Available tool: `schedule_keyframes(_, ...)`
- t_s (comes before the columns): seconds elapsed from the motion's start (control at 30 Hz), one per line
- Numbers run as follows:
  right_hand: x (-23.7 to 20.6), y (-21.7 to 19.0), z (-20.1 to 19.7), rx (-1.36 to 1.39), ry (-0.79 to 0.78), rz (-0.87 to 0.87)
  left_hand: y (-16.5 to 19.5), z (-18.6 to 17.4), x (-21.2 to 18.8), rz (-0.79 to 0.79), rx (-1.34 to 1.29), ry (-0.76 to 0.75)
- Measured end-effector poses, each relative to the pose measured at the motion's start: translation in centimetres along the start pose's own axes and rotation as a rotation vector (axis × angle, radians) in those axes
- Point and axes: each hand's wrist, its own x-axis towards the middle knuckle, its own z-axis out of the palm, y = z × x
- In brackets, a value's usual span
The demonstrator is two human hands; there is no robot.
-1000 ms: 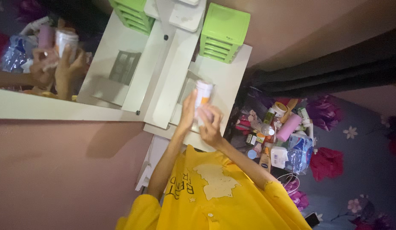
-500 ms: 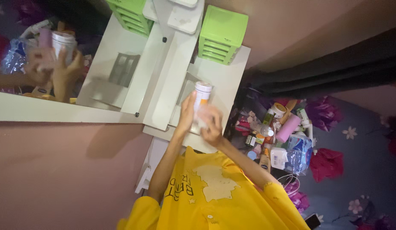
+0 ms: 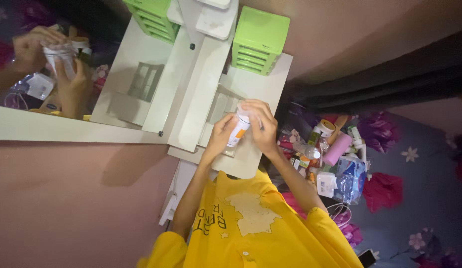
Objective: The person wipes a white shelf and mirror with a pink cloth, then wipes several small containers and bottles one by one before placing them on the bed. The person also wipes a small white box on the shelf.
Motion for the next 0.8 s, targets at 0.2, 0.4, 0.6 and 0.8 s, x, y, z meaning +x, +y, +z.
schedule_keyframes(0.2,-1.1,-1.0,-0.6,-0.090,0.117,0.081,0.3,-0.3,0.3,0.036,0.206,0.109)
schedule_keyframes(0.4,-0.3,0.1,-1.6,-0.049,0.127,0.091,0.9,0.6,0.1,0.064,0.263,0.062)
schedule_keyframes(0.6,-0.3,-1.3,-1.4,-0.144,0.045,0.087,1.7,0.8,-0.4,0.102,0.394,-0.047)
schedule_keyframes(0.8,-0.4,-1.6,-1.3,-0.328,-0.032,-0.218,-1.1,1.2,0.7,0.087,0.249,0.058)
